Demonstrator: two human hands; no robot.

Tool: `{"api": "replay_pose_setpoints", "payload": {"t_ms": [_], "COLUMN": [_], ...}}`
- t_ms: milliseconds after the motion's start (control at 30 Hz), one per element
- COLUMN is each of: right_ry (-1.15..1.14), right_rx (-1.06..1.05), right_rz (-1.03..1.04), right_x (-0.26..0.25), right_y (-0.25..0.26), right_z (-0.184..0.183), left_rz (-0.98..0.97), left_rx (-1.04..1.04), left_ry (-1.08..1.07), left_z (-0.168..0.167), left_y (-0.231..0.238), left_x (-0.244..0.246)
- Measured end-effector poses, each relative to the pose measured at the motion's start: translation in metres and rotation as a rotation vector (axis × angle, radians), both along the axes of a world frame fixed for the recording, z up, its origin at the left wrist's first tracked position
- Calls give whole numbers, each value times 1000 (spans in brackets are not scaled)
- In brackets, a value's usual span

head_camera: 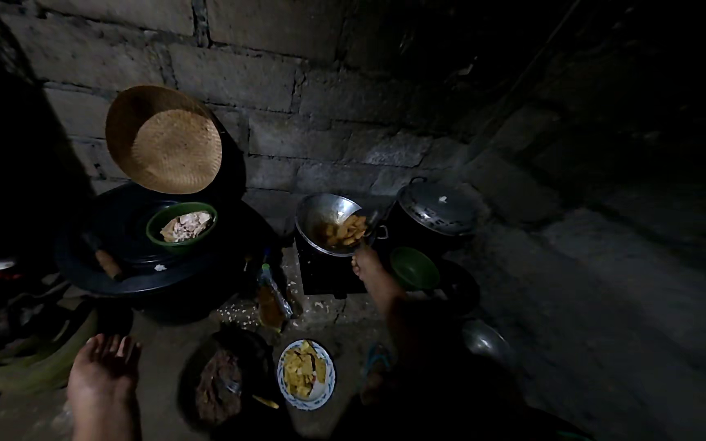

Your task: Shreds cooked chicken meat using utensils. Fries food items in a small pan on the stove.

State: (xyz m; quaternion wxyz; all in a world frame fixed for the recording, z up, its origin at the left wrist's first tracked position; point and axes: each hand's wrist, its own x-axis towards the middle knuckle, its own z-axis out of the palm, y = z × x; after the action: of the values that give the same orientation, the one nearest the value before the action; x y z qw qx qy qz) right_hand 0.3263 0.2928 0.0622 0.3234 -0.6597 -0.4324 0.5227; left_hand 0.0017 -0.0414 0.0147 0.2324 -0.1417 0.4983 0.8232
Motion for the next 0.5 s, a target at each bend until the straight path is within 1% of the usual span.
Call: {"api": "replay_pose_setpoints", "payload": {"t_ms": [67,167,267,333,433,500], "right_ry": [55,213,336,308,190,190], "right_rx": [-11,-79,-109,-110,-90,-85], "right_rz": [-29,-149,-197,-191,-130,-116], "right_x": [-6,-14,-15,-15,-15,-15], "right_y": [0,2,1,1,-1,1], "right_z": [-5,-12,-14,-12,-10,-14], "left_rz": [8,12,16,18,9,5], "left_rx": [9,12,16,16,7,13], "left_ry": [0,-4,-11,-15,-1,8], "left_z": [-1,-1,-1,0,-1,-1], "left_y": [-1,-2,-2,-4,-4,-3], "left_x": [-1,-3,-4,-3,-3,-3]}}
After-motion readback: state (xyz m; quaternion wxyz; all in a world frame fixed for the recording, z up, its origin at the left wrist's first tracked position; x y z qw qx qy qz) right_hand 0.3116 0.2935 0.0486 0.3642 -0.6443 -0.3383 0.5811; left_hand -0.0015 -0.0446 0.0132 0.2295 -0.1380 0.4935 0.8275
